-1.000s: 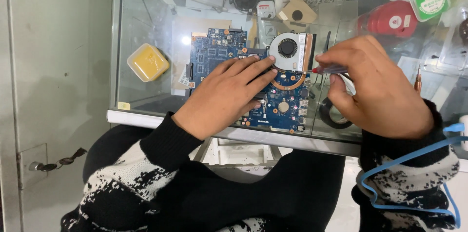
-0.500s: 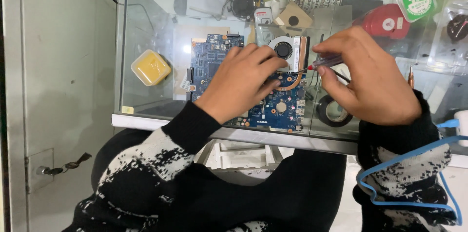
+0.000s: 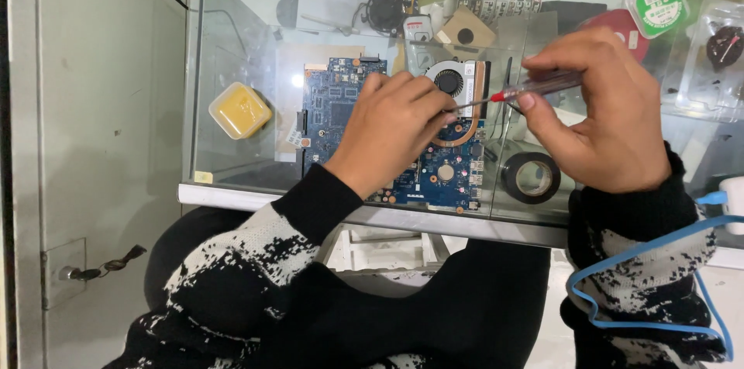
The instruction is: The person removes a RAM stick from a laptop motherboard, then uses a screwdriver to detach and remove the cooling fan and heatsink. They place the removed components on a nearby surface and handle the laptop chassis.
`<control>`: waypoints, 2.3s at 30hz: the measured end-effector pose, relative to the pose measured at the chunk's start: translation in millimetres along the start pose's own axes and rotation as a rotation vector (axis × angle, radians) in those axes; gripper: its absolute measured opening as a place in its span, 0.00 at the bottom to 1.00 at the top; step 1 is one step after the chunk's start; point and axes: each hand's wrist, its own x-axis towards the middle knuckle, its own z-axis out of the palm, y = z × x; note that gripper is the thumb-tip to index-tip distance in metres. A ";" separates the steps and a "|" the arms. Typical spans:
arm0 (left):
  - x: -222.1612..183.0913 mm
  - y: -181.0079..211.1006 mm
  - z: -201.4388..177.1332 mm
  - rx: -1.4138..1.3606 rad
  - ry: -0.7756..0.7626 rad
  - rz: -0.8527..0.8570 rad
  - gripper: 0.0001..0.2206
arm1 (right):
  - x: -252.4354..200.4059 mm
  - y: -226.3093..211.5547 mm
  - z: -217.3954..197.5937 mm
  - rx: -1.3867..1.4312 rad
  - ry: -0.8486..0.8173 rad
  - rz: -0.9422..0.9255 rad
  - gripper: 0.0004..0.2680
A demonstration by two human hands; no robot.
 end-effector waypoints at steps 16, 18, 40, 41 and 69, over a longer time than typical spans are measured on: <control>3.1 -67.2 -9.5 0.258 0.170 -0.165 0.02 | 3.7 71.6 28.3 -0.205 -0.083 0.291 0.05; 3.1 -70.7 -7.5 0.234 0.146 -0.181 0.02 | 4.1 72.9 29.8 -0.215 -0.125 0.308 0.04; -10.5 9.2 2.4 0.476 0.046 0.225 0.06 | 14.2 31.2 43.6 -0.143 -0.322 0.046 0.04; -11.3 13.1 3.5 0.522 0.077 0.199 0.08 | 13.5 31.1 43.3 -0.152 -0.307 0.038 0.04; -11.8 8.3 5.3 0.606 0.103 0.172 0.05 | 9.8 22.4 73.7 -0.150 -0.376 -0.006 0.04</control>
